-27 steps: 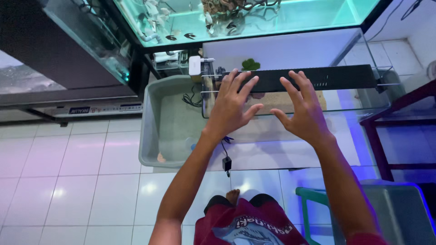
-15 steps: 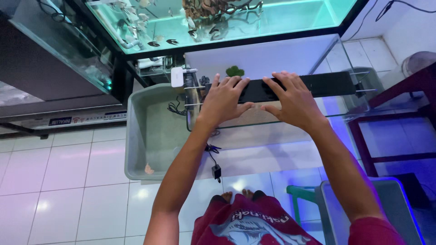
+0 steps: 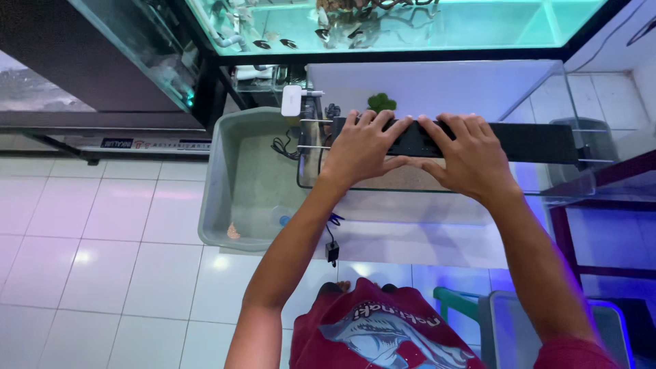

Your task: The person handles an aquarium LED light fixture, removes small metal brackets, and then manipulates an aquarium pump by removing its intake tube and associated filter components.

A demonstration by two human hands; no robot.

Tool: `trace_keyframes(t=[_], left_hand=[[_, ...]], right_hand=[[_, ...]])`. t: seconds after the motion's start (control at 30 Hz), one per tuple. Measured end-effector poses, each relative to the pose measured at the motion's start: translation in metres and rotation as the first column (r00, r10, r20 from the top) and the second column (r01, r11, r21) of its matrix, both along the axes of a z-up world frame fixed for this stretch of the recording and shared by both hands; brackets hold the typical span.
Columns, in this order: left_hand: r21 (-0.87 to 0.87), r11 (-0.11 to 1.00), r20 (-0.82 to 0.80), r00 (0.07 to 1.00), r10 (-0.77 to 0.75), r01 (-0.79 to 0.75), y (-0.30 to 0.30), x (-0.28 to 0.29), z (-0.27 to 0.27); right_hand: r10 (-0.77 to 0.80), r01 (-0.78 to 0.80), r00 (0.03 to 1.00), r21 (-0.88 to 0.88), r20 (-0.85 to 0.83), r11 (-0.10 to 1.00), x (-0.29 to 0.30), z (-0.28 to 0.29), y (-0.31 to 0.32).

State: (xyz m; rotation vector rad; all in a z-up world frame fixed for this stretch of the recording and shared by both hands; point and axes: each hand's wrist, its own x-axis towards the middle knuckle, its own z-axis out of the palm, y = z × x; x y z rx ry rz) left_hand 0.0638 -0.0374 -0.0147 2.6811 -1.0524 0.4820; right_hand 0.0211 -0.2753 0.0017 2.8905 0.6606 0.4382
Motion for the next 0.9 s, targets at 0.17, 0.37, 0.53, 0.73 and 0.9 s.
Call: trace_keyframes(t=[0.17,0.37,0.53,0.73,0.9], left_hand=[[-0.036,0.999,0.046,0.999,0.007,-0.006,-0.002,0.000,-0.007],[-0.026,1.000,0.160,0.987,0.017,-0.013,0.000,-0.008,0.001],[0.031,0.999,0.215,0.977,0.008,-0.015,0.012,-0.028,0.037],[-0.040,0.997,0.080,0.994,0.069,-0.066,0.069,-0.058,0.081],[-0.519,0.853,-0.274,0.956,-0.106,-0.054,0.120,-0.068,0.068]], right_hand=[[0.029,-0.019,0.992,-0.081,0.122,0.997,0.008,-0.017,-0.018],[0.103,-0.078,0.948,-0.094,0.301,0.993,0.003,-0.003,-0.018],[0.119,-0.069,0.928,-0.151,0.353,0.986,-0.018,0.029,-0.012],[0.109,-0.098,0.965,-0.056,0.239,0.994,-0.046,0.034,-0.018],[0.058,-0.059,0.995,0.010,0.075,0.998,-0.061,0.031,-0.023]])
